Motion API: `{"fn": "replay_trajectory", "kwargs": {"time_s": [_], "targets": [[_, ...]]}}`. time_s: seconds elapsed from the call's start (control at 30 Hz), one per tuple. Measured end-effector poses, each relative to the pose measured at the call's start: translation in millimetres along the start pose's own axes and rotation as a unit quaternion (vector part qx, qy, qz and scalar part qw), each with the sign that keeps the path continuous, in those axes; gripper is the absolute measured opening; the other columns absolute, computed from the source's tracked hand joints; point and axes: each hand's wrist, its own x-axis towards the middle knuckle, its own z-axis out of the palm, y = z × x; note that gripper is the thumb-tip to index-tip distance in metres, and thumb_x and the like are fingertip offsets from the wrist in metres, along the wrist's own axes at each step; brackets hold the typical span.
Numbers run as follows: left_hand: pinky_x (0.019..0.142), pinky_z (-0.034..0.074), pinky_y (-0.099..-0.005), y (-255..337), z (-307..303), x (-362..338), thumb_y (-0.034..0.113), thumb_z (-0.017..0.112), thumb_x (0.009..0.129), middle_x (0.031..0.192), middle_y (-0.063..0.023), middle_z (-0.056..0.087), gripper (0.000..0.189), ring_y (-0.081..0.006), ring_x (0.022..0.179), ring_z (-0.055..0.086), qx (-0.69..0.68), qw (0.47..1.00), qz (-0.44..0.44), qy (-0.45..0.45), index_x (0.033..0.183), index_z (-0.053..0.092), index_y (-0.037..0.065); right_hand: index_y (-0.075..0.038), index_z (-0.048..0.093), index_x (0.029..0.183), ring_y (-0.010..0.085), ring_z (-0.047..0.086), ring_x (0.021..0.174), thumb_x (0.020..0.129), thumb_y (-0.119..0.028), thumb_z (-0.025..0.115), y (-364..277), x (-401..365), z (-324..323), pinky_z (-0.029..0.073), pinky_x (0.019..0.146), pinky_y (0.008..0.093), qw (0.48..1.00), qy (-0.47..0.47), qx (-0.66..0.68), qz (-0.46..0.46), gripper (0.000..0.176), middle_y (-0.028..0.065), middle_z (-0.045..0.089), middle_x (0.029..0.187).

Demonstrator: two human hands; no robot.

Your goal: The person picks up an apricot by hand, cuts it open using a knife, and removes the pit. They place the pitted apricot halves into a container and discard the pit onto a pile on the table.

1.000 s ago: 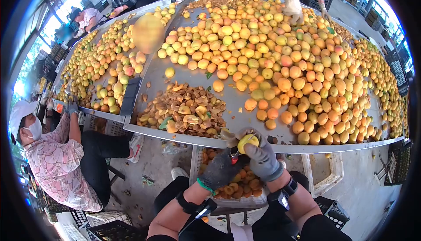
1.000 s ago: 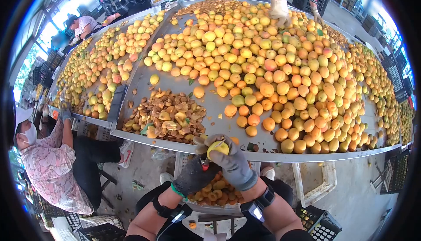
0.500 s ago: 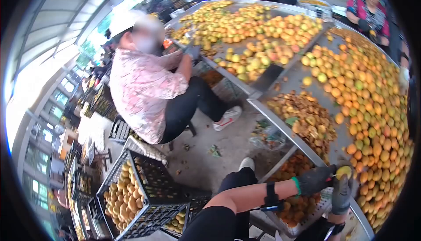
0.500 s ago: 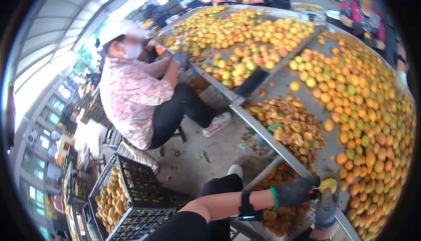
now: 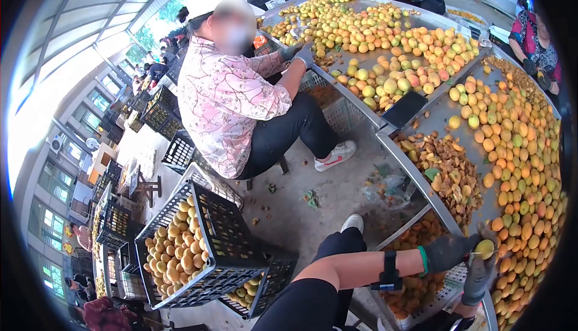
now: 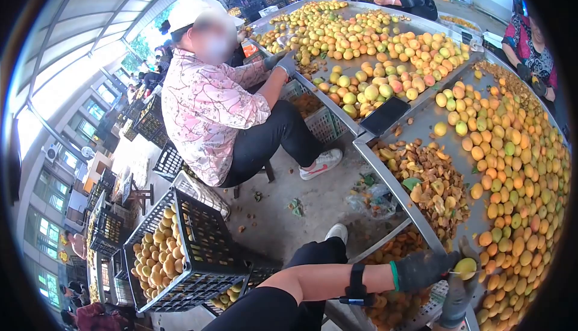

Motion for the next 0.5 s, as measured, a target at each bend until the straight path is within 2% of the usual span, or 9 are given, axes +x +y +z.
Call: {"fn": "replay_trajectory", "kwargs": {"time_s": [0.03, 0.07, 0.13, 0.17, 0.23, 0.33, 0.4, 0.47, 0.5], "targets": [[0.070, 0.051, -0.0464, -7, 8, -1, 0.016, 0.058, 0.086, 0.094, -0.0232, 0.059, 0.051, -0.0408, 0.086, 0.062, 0.001, 0.997, 0.046, 0.057, 0.131, 0.039, 0.003, 0.003, 0.039, 0.134, 0.0193, 0.050, 0.114, 0.096, -0.015, 0.046, -6, 1, 2, 0.039, 0.096, 0.0287, 0.994, -0.049, -0.089, -0.037, 0.042, 0.0128, 0.049, 0.132], [0.070, 0.051, -0.0462, -11, 14, -3, 0.015, 0.057, 0.087, 0.093, -0.0234, 0.060, 0.048, -0.0409, 0.087, 0.062, 0.000, 0.990, 0.090, 0.112, 0.131, 0.040, 0.003, 0.003, 0.039, 0.134, 0.0193, 0.050, 0.114, 0.096, -0.015, 0.046, 3, -3, -2, 0.039, 0.096, 0.0287, 0.994, -0.048, -0.088, -0.036, 0.042, 0.0128, 0.049, 0.132], [0.071, 0.051, -0.0457, -3, 15, -4, 0.015, 0.056, 0.087, 0.093, -0.0234, 0.061, 0.047, -0.0402, 0.087, 0.062, -0.011, 0.991, 0.077, 0.113, 0.129, 0.041, 0.003, 0.002, 0.041, 0.133, 0.0182, 0.052, 0.112, 0.099, -0.022, 0.045, 37, -17, -21, 0.040, 0.094, 0.0278, 0.992, 0.031, -0.115, -0.050, 0.042, 0.0105, 0.049, 0.132], [0.071, 0.051, -0.0452, -1, 15, -5, 0.015, 0.056, 0.087, 0.093, -0.0234, 0.062, 0.045, -0.0396, 0.087, 0.062, -0.022, 0.991, 0.064, 0.115, 0.128, 0.043, 0.003, 0.002, 0.041, 0.133, 0.0182, 0.052, 0.112, 0.099, -0.022, 0.045, 53, -22, -29, 0.040, 0.094, 0.0278, 0.992, 0.032, -0.115, -0.049, 0.042, 0.0105, 0.049, 0.132], [0.071, 0.051, -0.0450, -10, 20, 1, 0.015, 0.057, 0.086, 0.094, -0.0233, 0.062, 0.046, -0.0392, 0.087, 0.063, -0.031, 0.993, 0.044, 0.105, 0.129, 0.043, 0.003, 0.003, 0.042, 0.132, 0.0180, 0.052, 0.112, 0.100, -0.027, 0.045, 75, -32, -43, 0.041, 0.094, 0.0291, 0.994, 0.078, 0.015, 0.073, 0.044, 0.0094, 0.051, 0.129], [0.071, 0.051, -0.0448, -3, 2, 5, 0.015, 0.057, 0.086, 0.095, -0.0232, 0.062, 0.049, -0.0389, 0.088, 0.063, -0.018, 0.997, 0.014, 0.070, 0.131, 0.043, 0.003, 0.005, 0.041, 0.132, 0.0203, 0.050, 0.112, 0.097, -0.032, 0.046, 36, -12, -4, 0.037, 0.098, 0.0310, 0.995, 0.098, -0.004, 0.034, 0.052, 0.0134, 0.052, 0.126], [0.072, 0.051, -0.0448, 1, -2, 2, 0.015, 0.057, 0.086, 0.097, -0.0233, 0.062, 0.050, -0.0390, 0.089, 0.062, -0.001, 0.999, 0.004, 0.044, 0.133, 0.042, 0.004, 0.005, 0.038, 0.135, 0.0206, 0.050, 0.114, 0.096, -0.031, 0.048, 27, -7, -7, 0.036, 0.100, 0.0317, 0.992, 0.089, -0.079, 0.037, 0.054, 0.0132, 0.052, 0.125], [0.071, 0.051, -0.0452, -4, 8, 1, 0.014, 0.056, 0.086, 0.095, -0.0218, 0.063, 0.051, -0.0391, 0.089, 0.062, 0.032, 0.995, 0.023, 0.087, 0.134, 0.041, 0.004, 0.004, 0.040, 0.133, 0.0199, 0.051, 0.113, 0.095, -0.029, 0.052, -2, 1, 14, 0.037, 0.100, 0.0322, 0.995, 0.083, -0.050, -0.017, 0.052, 0.0128, 0.053, 0.124], [0.072, 0.051, -0.0459, -10, 17, -1, 0.013, 0.056, 0.086, 0.097, -0.0208, 0.063, 0.049, -0.0394, 0.089, 0.062, 0.037, 0.992, 0.026, 0.118, 0.133, 0.043, 0.004, 0.002, 0.044, 0.131, 0.0177, 0.053, 0.109, 0.095, -0.026, 0.053, 14, -1, 12, 0.042, 0.095, 0.0320, 0.994, 0.097, 0.024, -0.035, 0.047, 0.0113, 0.054, 0.123]]}}
